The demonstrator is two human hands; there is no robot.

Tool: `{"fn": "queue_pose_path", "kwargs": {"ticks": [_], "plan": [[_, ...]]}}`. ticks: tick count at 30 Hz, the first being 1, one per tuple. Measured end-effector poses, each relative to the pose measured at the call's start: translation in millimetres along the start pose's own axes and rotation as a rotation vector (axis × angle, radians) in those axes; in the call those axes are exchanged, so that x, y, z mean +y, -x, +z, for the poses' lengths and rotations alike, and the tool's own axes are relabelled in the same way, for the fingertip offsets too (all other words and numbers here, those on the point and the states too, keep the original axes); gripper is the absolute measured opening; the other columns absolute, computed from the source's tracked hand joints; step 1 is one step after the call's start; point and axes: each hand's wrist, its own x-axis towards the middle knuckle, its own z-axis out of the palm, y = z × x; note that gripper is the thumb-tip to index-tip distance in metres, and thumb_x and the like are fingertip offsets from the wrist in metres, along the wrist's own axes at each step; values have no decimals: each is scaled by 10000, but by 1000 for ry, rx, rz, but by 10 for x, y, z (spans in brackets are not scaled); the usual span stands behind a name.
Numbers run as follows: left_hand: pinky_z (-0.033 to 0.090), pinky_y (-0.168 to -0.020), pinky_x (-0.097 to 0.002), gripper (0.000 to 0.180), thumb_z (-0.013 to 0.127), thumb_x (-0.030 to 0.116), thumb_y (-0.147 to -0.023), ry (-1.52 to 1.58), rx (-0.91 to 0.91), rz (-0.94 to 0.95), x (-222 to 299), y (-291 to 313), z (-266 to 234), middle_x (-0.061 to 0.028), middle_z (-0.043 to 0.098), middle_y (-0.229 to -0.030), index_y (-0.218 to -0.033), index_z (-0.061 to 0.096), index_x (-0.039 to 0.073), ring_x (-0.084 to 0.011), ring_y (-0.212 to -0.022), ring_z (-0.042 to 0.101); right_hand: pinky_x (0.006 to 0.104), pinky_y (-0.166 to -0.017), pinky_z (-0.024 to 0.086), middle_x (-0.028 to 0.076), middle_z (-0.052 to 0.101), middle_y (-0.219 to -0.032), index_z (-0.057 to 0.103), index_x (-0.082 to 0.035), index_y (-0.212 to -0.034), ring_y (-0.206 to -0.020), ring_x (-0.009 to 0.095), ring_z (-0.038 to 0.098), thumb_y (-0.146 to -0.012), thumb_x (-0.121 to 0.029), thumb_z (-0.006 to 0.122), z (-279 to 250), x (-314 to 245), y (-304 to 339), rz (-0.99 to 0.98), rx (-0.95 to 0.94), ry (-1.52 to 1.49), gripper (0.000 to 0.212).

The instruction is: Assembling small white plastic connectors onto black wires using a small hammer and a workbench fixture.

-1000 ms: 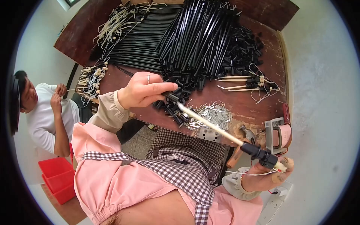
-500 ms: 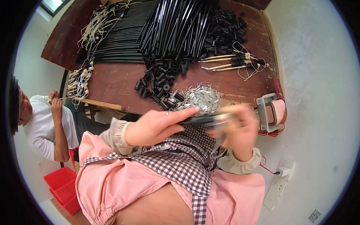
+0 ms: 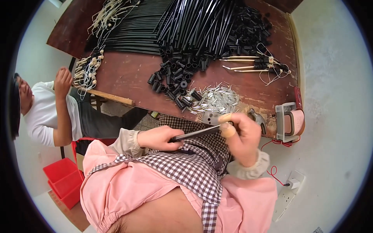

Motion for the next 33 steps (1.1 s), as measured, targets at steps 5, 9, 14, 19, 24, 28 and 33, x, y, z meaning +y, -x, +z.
{"fn": "queue_pose_path", "kwargs": {"ticks": [5,9,14,19,24,28,33], "plan": [[451,-582,-379,209,636,194,-823,-82,998,592,118,1,150,-155,577,-717,-892,564,11,-311,-642,583,225,-511,434,35,592,-675,609,26,-896,-594,98,556,-840,-48,569,16,-60,-231,69,-69,-38,102],[436,-535,-385,163,610,174,-840,107,635,77,-304,230,230,-166,566,-670,-889,571,23,-328,-600,579,279,-514,454,81,589,-656,607,-16,-933,-552,176,579,-820,-117,616,64,419,-753,-49,-137,409,152],[439,-537,-394,155,619,163,-832,-7,777,28,-399,338,299,-175,572,-695,-900,577,29,-346,-625,582,310,-540,471,115,588,-667,597,-55,-919,-565,235,581,-810,-162,631,444,962,-802,-159,-126,848,156],[451,-532,-399,160,628,191,-829,-22,826,85,-327,335,215,-158,585,-689,-856,579,41,-342,-634,594,284,-591,463,89,588,-731,569,-53,-930,-634,173,564,-830,-127,611,230,673,-758,107,-82,519,131],[442,-535,-393,172,633,145,-811,-31,729,165,-205,232,130,-182,574,-695,-898,576,9,-359,-620,569,242,-663,423,67,565,-918,528,-27,-977,-780,99,518,-843,-93,605,152,315,-205,168,64,-221,168],[439,-526,-412,173,625,166,-818,-184,582,162,-95,184,87,-187,559,-661,-856,558,12,-363,-599,565,283,-677,457,46,590,-890,557,-6,-950,-790,130,570,-836,-102,640,130,234,-38,30,68,-266,170],[430,-490,-446,273,601,279,-859,-189,519,180,24,168,93,-174,555,-606,-794,507,31,-367,-559,563,302,-664,456,96,594,-860,568,-21,-938,-747,182,581,-818,-114,652,51,119,0,70,-54,5,173]]}}
